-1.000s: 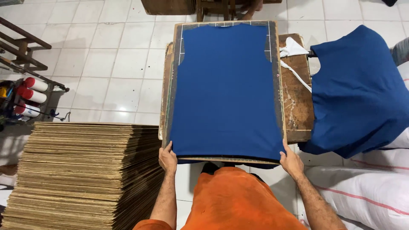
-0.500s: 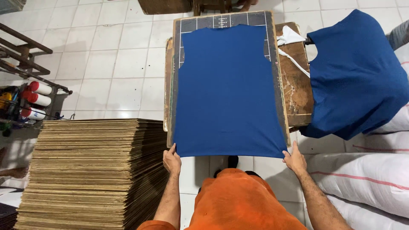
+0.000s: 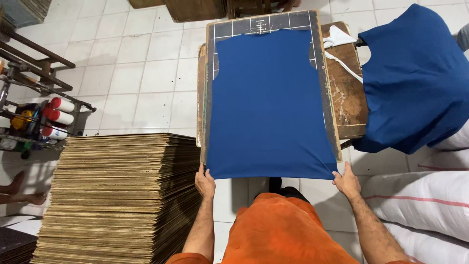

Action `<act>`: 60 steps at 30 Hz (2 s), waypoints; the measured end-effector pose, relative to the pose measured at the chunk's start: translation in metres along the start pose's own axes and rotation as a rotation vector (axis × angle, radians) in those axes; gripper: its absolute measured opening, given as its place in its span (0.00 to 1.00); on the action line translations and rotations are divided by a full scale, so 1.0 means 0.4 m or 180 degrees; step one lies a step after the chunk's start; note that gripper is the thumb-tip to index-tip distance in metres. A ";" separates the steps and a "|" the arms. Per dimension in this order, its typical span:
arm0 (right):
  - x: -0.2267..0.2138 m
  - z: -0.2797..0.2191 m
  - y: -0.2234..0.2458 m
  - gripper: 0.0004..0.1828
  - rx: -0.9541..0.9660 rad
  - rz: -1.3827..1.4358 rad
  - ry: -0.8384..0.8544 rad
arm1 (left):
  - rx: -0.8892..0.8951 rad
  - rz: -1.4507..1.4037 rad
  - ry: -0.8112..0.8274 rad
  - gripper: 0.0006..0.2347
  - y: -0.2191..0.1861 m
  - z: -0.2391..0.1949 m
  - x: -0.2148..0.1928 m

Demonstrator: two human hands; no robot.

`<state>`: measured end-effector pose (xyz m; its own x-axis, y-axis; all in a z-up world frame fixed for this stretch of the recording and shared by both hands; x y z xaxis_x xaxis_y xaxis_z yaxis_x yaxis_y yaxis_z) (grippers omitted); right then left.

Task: The person repeatedly places a blue fabric piece onto a gridded printing board, smooths it flat, and then removes it to repeat the cycle. They handle stacks of cardboard and the fabric by hand without using tools.

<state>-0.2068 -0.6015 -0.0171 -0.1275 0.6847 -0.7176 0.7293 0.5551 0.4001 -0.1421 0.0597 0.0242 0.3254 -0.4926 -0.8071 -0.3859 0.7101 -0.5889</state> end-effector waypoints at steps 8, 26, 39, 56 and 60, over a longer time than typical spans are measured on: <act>0.036 0.052 -0.045 0.44 -0.0057 0.0013 0.0028 | -0.0048 -0.0034 0.0037 0.20 0.017 -0.008 0.005; 0.058 -0.020 -0.120 0.42 0.0193 0.0459 0.0026 | -0.1168 -0.0005 0.0463 0.22 0.260 -0.042 0.117; 0.180 0.268 -0.593 0.28 0.0782 0.1371 -0.0743 | -0.2000 0.0103 -0.0154 0.19 0.382 -0.066 0.057; -0.363 0.874 0.919 0.15 -0.2013 0.0834 -0.1746 | 0.0854 0.0246 -0.0786 0.13 -0.577 0.896 0.342; -0.280 1.143 1.047 0.18 -0.1815 0.0962 -0.1478 | 0.0655 0.0367 -0.0760 0.15 -0.671 1.070 0.501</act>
<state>0.4202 -0.6618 -0.0297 0.4057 0.6470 -0.6456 0.2151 0.6189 0.7555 0.3962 -0.0142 0.0379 0.4922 -0.2886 -0.8213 -0.2573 0.8530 -0.4540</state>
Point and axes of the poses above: each hand's wrist, its own z-axis towards the middle knuckle, its own x-axis out of the palm, y = z × x, the point moved 10 cm from there along z, towards the middle knuckle, and after that the axes turned 3 degrees about z, right-handed, at the moved point
